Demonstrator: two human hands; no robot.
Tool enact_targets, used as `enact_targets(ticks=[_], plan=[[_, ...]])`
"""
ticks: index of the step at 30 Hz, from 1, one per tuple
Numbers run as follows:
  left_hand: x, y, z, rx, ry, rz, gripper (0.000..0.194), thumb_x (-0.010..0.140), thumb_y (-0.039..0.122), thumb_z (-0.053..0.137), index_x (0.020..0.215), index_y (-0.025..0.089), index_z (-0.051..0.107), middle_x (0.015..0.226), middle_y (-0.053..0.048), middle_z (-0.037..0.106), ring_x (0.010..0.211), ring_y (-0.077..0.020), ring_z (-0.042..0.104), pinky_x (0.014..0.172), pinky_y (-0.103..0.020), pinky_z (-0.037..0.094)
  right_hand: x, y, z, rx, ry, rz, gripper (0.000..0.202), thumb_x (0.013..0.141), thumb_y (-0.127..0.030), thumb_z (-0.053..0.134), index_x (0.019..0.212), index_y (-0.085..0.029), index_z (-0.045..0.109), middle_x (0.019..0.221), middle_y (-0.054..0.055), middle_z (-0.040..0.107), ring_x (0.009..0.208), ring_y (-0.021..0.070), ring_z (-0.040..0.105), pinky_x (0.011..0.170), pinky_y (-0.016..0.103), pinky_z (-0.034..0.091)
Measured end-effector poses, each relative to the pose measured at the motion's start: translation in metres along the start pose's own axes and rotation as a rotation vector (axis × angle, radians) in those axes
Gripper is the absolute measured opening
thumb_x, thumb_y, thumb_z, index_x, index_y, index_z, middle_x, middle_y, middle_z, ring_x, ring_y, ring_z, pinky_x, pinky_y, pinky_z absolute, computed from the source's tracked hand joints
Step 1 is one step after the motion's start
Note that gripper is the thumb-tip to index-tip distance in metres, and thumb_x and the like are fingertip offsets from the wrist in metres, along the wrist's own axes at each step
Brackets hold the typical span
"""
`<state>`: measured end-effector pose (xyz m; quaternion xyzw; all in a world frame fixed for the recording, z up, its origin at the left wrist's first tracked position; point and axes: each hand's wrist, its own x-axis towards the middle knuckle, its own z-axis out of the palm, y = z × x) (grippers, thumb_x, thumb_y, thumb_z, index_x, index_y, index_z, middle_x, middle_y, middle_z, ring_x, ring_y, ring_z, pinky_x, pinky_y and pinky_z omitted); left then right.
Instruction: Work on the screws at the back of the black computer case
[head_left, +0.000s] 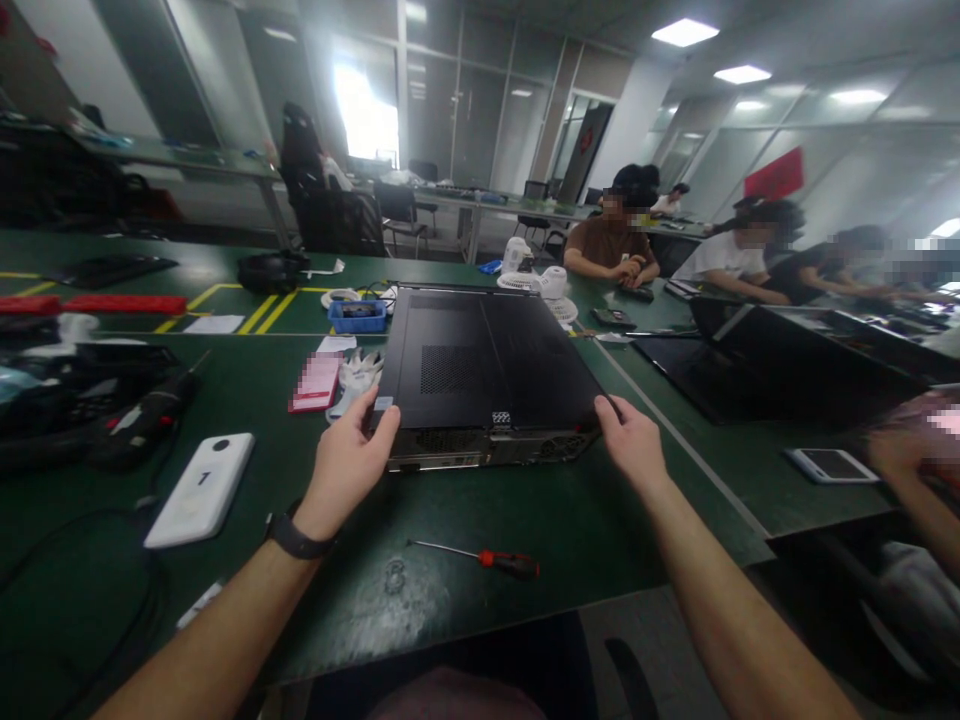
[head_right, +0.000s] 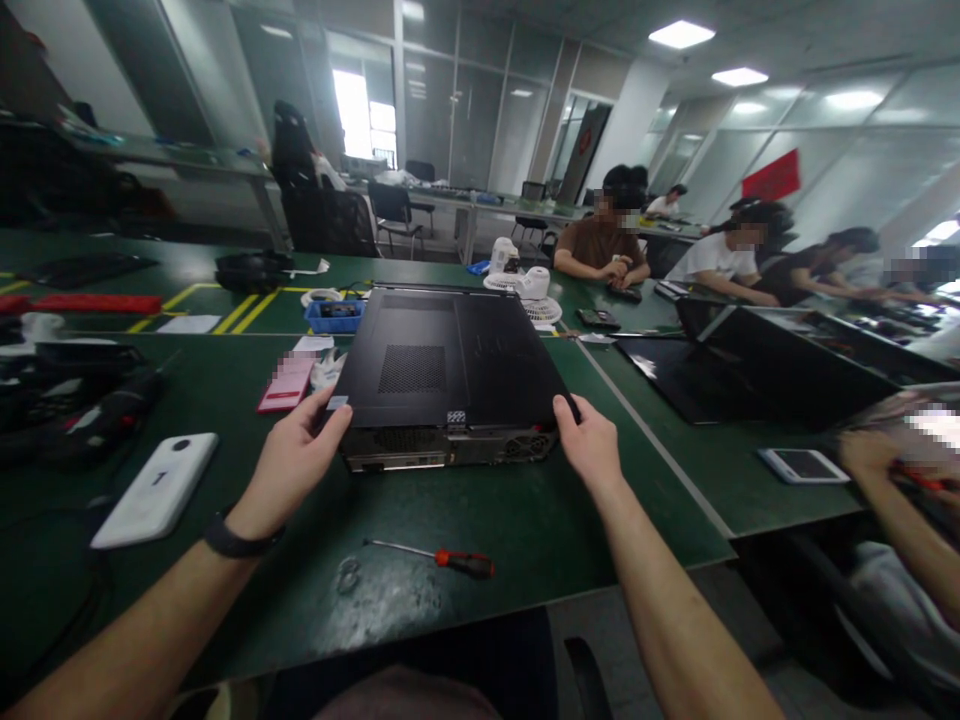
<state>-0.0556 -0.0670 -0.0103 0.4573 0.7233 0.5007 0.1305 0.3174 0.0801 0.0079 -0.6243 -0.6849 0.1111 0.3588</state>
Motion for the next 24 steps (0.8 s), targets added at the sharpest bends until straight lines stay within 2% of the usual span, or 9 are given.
enact_targets(ticks=[5,10,16,20,24], plan=[[-0.004,0.006,-0.004,-0.175,-0.067,-0.014,0.066,0.089,0.055,0.068,0.144,0.019,0.062,0.137,-0.012,0.074,0.12,-0.0269,0.073,0.111,-0.043,0.055,-0.003,0.003,-0.01,0.089,-0.095,-0.001,0.07,0.083,-0.075,0.06,0.124,-0.02,0.078,0.11,0.011,0.082,0.1,0.0339,0.076,0.092,0.047,0.059],[-0.003,0.011,-0.007,-0.129,-0.077,-0.063,0.075,0.079,0.051,0.08,0.145,0.019,0.062,0.138,-0.012,0.073,0.122,-0.0285,0.072,0.109,-0.044,0.058,0.0,0.006,-0.015,0.169,-0.166,0.001,0.072,0.072,-0.073,0.074,0.121,-0.021,0.078,0.107,0.009,0.082,0.092,0.0305,0.076,0.084,0.043,0.061],[0.002,0.01,-0.003,-0.086,0.038,-0.093,0.069,0.076,0.044,0.085,0.14,0.024,0.068,0.127,-0.009,0.078,0.117,-0.0285,0.075,0.103,-0.043,0.062,0.007,0.008,-0.005,0.165,-0.087,0.068,0.066,0.065,-0.069,0.08,0.105,-0.017,0.08,0.078,0.007,0.078,0.068,0.026,0.07,0.065,0.038,0.056],[0.003,0.01,-0.001,-0.082,0.047,-0.023,0.059,0.08,0.046,0.081,0.134,0.025,0.072,0.123,-0.006,0.079,0.11,-0.0253,0.076,0.101,-0.039,0.062,0.005,0.003,0.001,0.189,-0.047,0.081,0.068,0.067,-0.069,0.077,0.11,-0.017,0.081,0.078,0.007,0.078,0.07,0.0257,0.07,0.066,0.036,0.055],[0.001,0.007,-0.002,0.025,0.042,0.004,0.063,0.084,0.057,0.075,0.137,0.024,0.07,0.117,-0.005,0.081,0.1,-0.0254,0.077,0.098,-0.041,0.061,0.001,-0.001,0.003,0.208,-0.027,0.087,0.066,0.068,-0.068,0.077,0.109,-0.016,0.082,0.081,0.007,0.079,0.073,0.0268,0.071,0.069,0.037,0.056]])
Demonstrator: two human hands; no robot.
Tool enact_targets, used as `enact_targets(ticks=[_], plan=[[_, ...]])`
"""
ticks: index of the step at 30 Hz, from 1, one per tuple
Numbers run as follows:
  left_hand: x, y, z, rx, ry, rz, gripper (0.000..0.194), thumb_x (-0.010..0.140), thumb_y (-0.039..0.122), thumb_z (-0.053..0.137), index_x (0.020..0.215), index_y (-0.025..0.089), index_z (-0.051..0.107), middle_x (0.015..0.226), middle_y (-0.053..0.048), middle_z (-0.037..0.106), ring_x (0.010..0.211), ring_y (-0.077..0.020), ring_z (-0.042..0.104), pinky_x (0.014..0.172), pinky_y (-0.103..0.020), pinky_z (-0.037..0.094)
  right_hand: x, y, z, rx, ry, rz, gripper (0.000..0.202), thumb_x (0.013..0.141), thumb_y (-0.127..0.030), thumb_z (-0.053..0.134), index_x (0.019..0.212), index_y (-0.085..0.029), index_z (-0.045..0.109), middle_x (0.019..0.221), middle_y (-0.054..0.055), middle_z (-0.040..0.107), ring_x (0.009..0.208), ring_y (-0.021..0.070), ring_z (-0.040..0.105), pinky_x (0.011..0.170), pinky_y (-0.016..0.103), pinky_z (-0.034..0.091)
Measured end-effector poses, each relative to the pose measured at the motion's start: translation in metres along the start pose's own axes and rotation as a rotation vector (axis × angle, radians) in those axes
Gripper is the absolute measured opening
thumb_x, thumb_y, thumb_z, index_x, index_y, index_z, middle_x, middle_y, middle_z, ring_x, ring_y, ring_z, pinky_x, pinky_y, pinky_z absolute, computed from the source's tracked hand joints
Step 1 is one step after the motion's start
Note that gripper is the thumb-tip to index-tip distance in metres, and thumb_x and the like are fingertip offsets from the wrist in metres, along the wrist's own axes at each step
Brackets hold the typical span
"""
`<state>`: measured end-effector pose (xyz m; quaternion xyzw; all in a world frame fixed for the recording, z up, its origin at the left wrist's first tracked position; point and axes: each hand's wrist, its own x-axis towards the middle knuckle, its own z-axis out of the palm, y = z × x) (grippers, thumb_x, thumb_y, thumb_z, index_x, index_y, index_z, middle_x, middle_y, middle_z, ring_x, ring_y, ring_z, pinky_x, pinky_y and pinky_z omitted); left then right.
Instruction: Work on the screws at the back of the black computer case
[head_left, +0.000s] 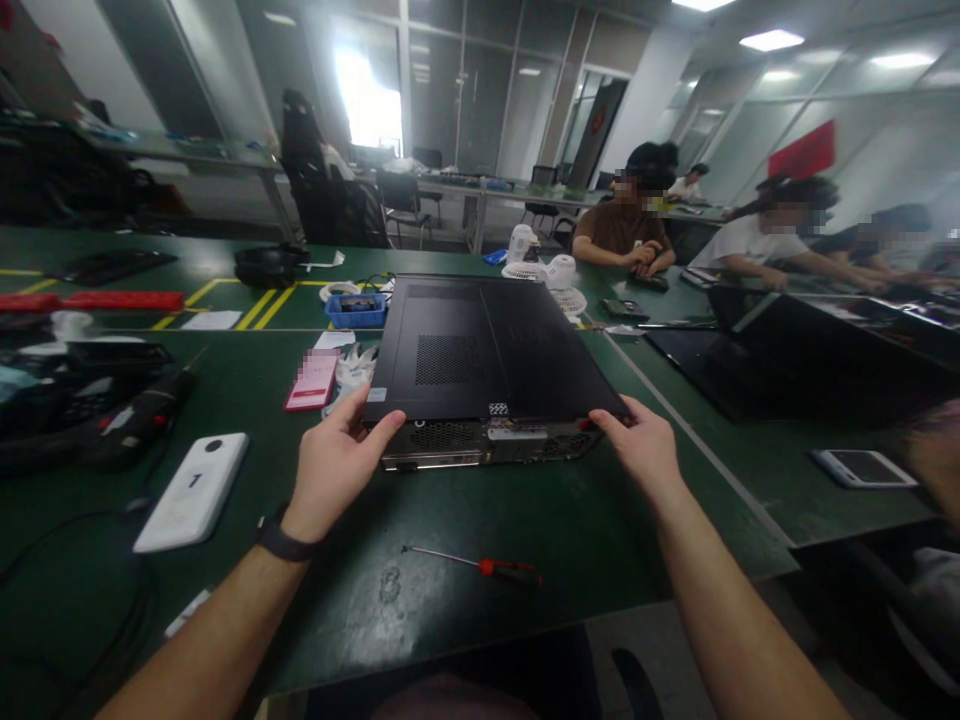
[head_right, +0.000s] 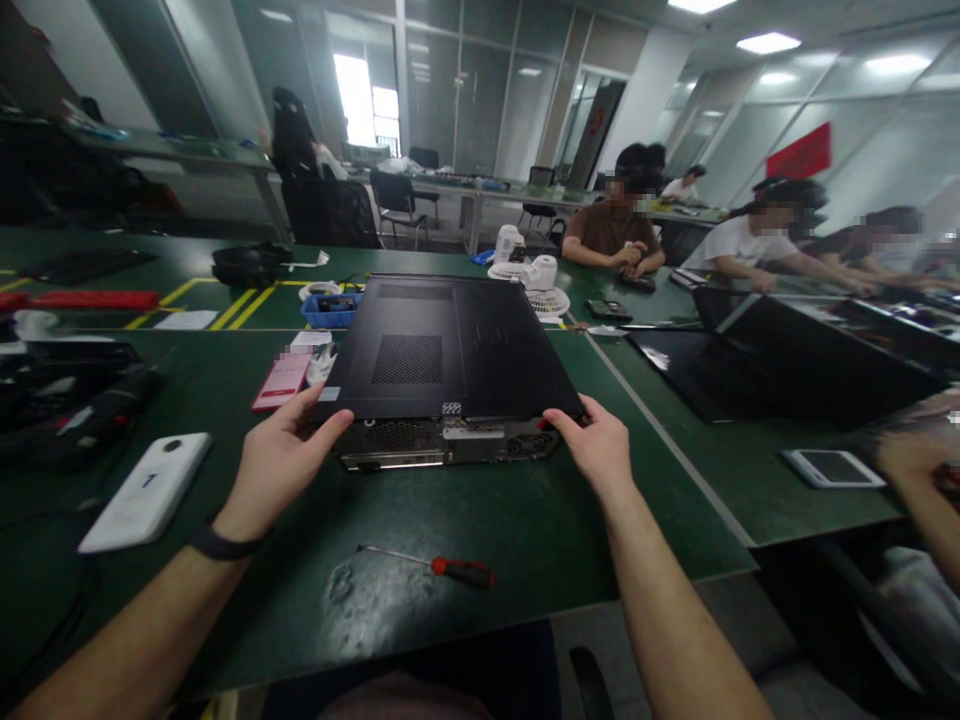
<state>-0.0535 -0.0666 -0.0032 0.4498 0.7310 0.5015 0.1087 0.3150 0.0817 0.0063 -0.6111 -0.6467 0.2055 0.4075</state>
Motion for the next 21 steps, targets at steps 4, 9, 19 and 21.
enact_targets(ticks=[4,9,19,21], plan=[[0.0,-0.003,0.001,0.046,0.021,0.015,0.066,0.084,0.06,0.074,0.138,0.022,0.07,0.119,-0.007,0.08,0.104,-0.027,0.076,0.102,-0.044,0.059,-0.002,0.001,0.003,0.006,0.009,0.01,0.069,0.069,-0.07,0.074,0.112,-0.016,0.082,0.087,0.009,0.081,0.08,0.0292,0.072,0.076,0.039,0.055],[0.0,0.003,0.003,-0.082,0.033,-0.019,0.06,0.083,0.048,0.078,0.135,0.02,0.071,0.122,-0.009,0.08,0.109,-0.025,0.076,0.103,-0.04,0.059,-0.003,0.002,0.004,0.015,0.002,0.001,0.07,0.07,-0.071,0.074,0.115,-0.017,0.082,0.094,0.009,0.083,0.087,0.0304,0.073,0.081,0.039,0.054],[0.0,-0.002,0.003,0.002,0.057,0.013,0.059,0.084,0.05,0.078,0.136,0.022,0.071,0.122,-0.007,0.079,0.104,-0.0245,0.076,0.099,-0.041,0.061,-0.003,0.006,0.006,-0.012,0.016,-0.011,0.073,0.072,-0.075,0.071,0.114,-0.017,0.082,0.096,0.009,0.082,0.091,0.033,0.074,0.084,0.041,0.053],[0.005,-0.005,0.004,0.005,0.056,0.02,0.059,0.084,0.052,0.078,0.135,0.022,0.071,0.119,-0.007,0.08,0.101,-0.0245,0.076,0.099,-0.042,0.061,-0.001,0.003,0.009,-0.016,0.017,-0.016,0.071,0.073,-0.075,0.07,0.113,-0.018,0.083,0.095,0.009,0.082,0.09,0.0328,0.074,0.084,0.041,0.054]])
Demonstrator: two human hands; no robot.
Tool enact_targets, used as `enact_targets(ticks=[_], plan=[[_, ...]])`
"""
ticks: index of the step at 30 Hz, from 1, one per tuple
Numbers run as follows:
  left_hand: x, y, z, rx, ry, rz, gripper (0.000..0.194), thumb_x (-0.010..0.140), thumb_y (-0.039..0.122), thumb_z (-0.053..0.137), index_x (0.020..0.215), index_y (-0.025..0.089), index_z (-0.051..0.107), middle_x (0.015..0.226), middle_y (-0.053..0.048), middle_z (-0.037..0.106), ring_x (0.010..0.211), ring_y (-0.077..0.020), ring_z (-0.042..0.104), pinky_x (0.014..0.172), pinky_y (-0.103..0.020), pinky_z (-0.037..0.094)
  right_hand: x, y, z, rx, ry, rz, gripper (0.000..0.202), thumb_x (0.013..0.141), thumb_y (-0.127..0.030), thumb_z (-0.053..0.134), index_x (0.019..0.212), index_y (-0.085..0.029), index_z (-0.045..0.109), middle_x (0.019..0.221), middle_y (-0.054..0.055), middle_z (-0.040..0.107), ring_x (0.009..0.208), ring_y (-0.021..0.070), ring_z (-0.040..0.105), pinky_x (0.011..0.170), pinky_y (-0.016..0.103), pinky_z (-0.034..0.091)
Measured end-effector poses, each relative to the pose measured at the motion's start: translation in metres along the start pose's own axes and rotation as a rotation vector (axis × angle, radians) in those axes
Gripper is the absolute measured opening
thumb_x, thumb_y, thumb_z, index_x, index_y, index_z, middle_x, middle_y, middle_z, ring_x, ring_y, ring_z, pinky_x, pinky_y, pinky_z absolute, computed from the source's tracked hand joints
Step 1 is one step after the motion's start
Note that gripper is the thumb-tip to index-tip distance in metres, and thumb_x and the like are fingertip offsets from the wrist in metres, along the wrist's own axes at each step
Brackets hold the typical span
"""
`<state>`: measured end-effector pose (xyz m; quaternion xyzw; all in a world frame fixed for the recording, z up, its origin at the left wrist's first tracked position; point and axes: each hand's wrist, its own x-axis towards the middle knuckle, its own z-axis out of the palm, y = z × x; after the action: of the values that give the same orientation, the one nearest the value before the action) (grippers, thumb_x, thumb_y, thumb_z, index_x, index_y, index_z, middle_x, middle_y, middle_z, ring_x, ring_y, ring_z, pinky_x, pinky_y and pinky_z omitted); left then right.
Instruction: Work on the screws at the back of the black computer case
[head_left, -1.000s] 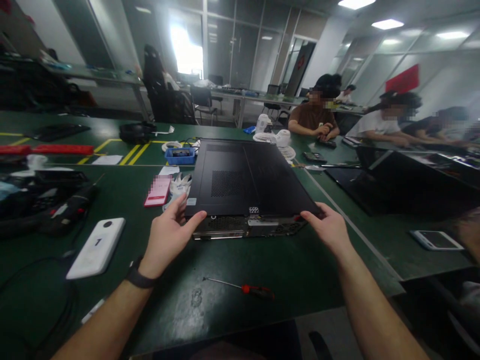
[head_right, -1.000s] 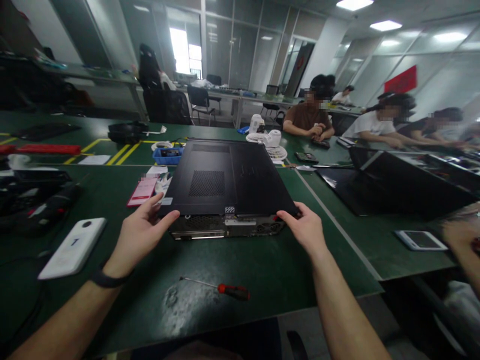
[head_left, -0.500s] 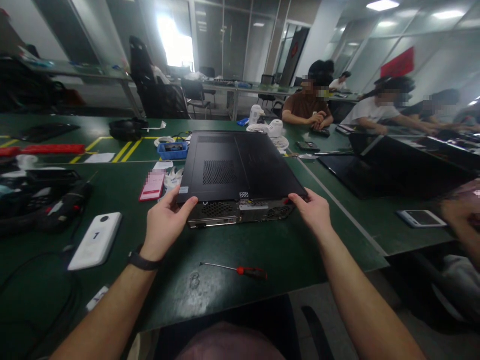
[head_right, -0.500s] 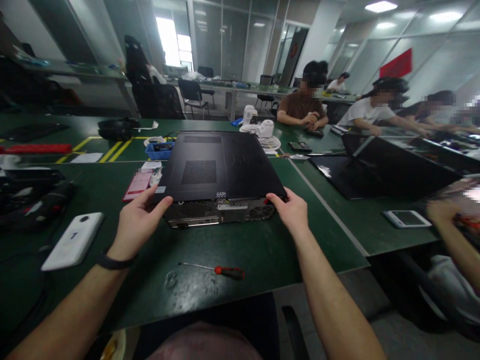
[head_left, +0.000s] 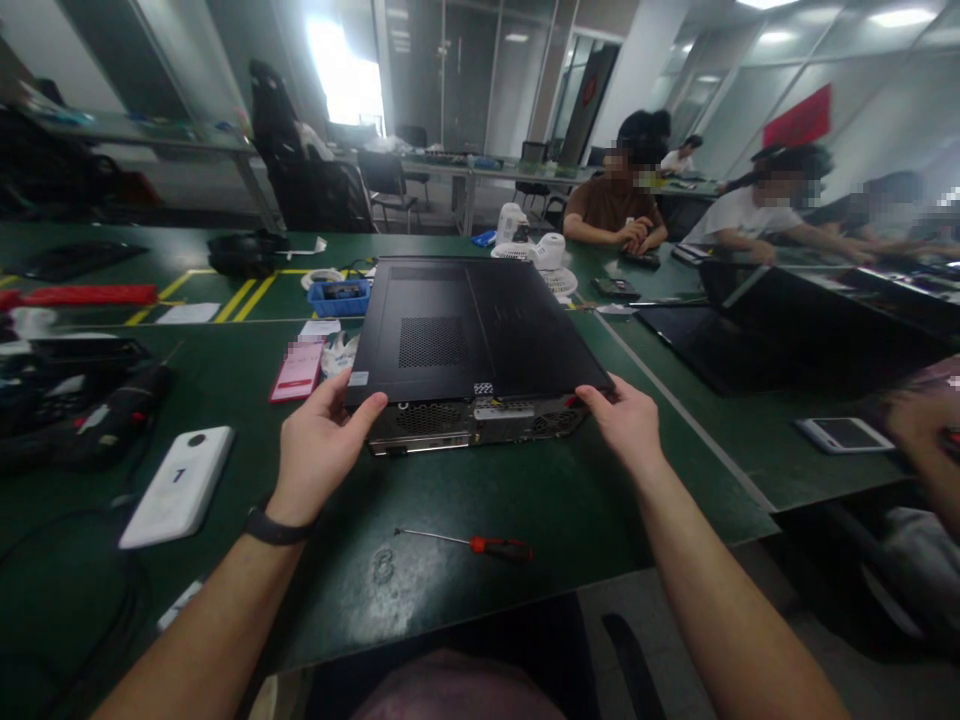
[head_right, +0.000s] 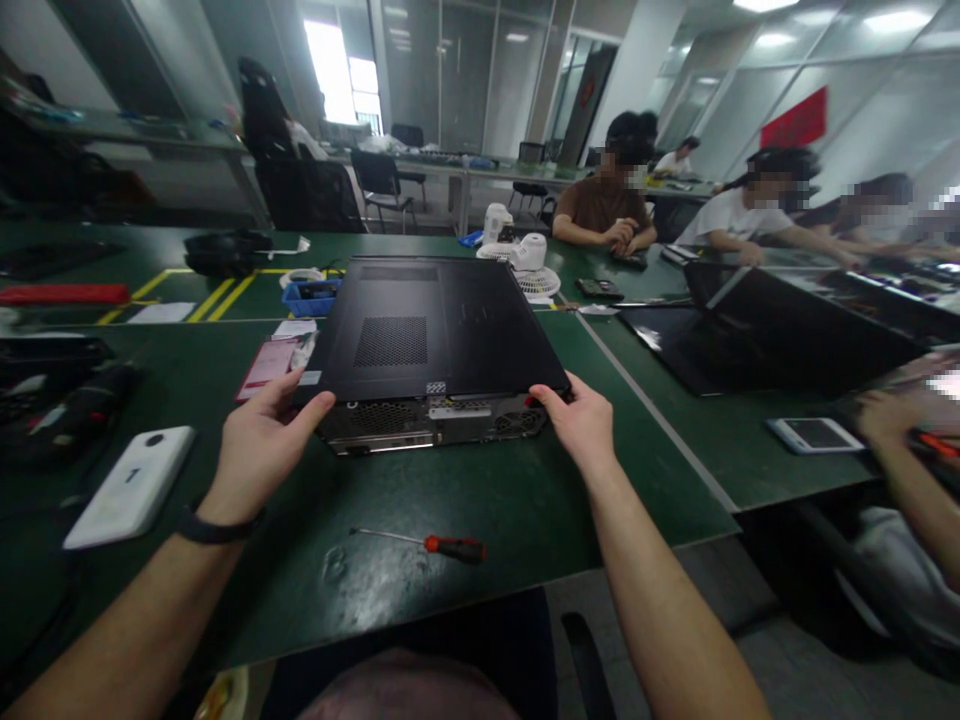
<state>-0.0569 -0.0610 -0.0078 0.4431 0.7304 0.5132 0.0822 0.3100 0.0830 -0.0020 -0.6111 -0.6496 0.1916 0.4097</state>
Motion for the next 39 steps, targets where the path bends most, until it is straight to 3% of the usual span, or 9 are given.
enact_targets(ticks=[4,8,15,21,24,30,32,36,39], plan=[[0.013,-0.001,0.002,-0.098,0.004,0.006,0.051,0.083,0.047,0.079,0.128,0.021,0.074,0.12,-0.008,0.08,0.109,-0.025,0.075,0.101,-0.041,0.06,0.002,-0.007,0.009,0.0,0.007,-0.014,0.066,0.075,-0.073,0.071,0.112,-0.02,0.083,0.095,0.009,0.082,0.091,0.0325,0.074,0.083,0.04,0.055],[0.021,-0.002,0.003,-0.246,-0.053,-0.04,0.06,0.08,0.048,0.081,0.131,0.017,0.071,0.129,-0.012,0.077,0.117,-0.0273,0.073,0.108,-0.044,0.057,0.003,-0.01,0.016,0.004,0.016,-0.009,0.07,0.075,-0.076,0.07,0.115,-0.02,0.081,0.098,0.01,0.082,0.095,0.0331,0.074,0.086,0.042,0.055],[0.021,-0.01,0.005,-0.176,-0.046,-0.002,0.065,0.083,0.055,0.078,0.136,0.018,0.068,0.127,-0.012,0.077,0.113,-0.0279,0.073,0.107,-0.046,0.056,0.004,-0.007,0.015,-0.004,0.005,-0.004,0.082,0.073,-0.083,0.07,0.122,-0.018,0.076,0.104,0.014,0.081,0.094,0.0331,0.075,0.089,0.047,0.058],[0.024,-0.01,0.003,-0.144,-0.062,-0.001,0.072,0.082,0.053,0.08,0.142,0.018,0.062,0.139,-0.014,0.07,0.125,-0.0297,0.069,0.114,-0.048,0.052,-0.007,-0.019,0.02,-0.061,0.131,-0.175,0.099,0.081,-0.083,0.063,0.148,-0.011,0.055,0.148,0.025,0.061,0.136,0.0386,0.06,0.117,0.057,0.046],[0.023,-0.007,0.003,-0.138,-0.088,0.012,0.071,0.083,0.051,0.08,0.144,0.019,0.061,0.141,-0.013,0.07,0.128,-0.0302,0.068,0.116,-0.05,0.051,-0.018,-0.035,0.02,-0.134,0.19,-0.368,0.085,0.092,-0.076,0.056,0.149,-0.013,0.052,0.157,0.024,0.053,0.148,0.0364,0.049,0.124,0.058,0.039],[0.019,-0.008,0.008,-0.144,-0.082,0.017,0.07,0.085,0.052,0.079,0.144,0.021,0.062,0.138,-0.013,0.072,0.127,-0.0313,0.069,0.117,-0.052,0.05,-0.032,-0.067,0.029,-0.277,0.133,-0.63,0.073,0.102,-0.063,0.051,0.153,-0.01,0.049,0.165,0.023,0.044,0.159,0.0347,0.036,0.128,0.056,0.034],[0.019,-0.009,0.009,-0.135,-0.072,0.018,0.07,0.085,0.054,0.079,0.144,0.021,0.062,0.137,-0.012,0.073,0.128,-0.0311,0.068,0.118,-0.05,0.049,-0.027,-0.076,0.04,-0.364,0.083,-0.652,0.074,0.102,-0.062,0.052,0.152,-0.007,0.052,0.165,0.024,0.044,0.16,0.036,0.034,0.128,0.055,0.034],[0.018,-0.009,0.011,-0.108,-0.058,0.024,0.066,0.086,0.057,0.077,0.142,0.023,0.064,0.134,-0.011,0.074,0.127,-0.0303,0.069,0.118,-0.049,0.048,-0.012,-0.092,0.062,-0.572,-0.028,-0.571,0.052,0.109,-0.041,0.038,0.14,-0.011,0.066,0.151,0.019,0.063,0.145,0.0351,0.056,0.123,0.054,0.039],[0.018,-0.011,0.012,-0.132,-0.062,0.012,0.067,0.086,0.059,0.076,0.142,0.023,0.064,0.132,-0.011,0.075,0.123,-0.0298,0.07,0.115,-0.047,0.05,-0.01,-0.102,0.067,-0.596,-0.06,-0.576,0.055,0.109,-0.044,0.038,0.142,-0.007,0.064,0.151,0.023,0.061,0.144,0.0365,0.056,0.122,0.053,0.041]])
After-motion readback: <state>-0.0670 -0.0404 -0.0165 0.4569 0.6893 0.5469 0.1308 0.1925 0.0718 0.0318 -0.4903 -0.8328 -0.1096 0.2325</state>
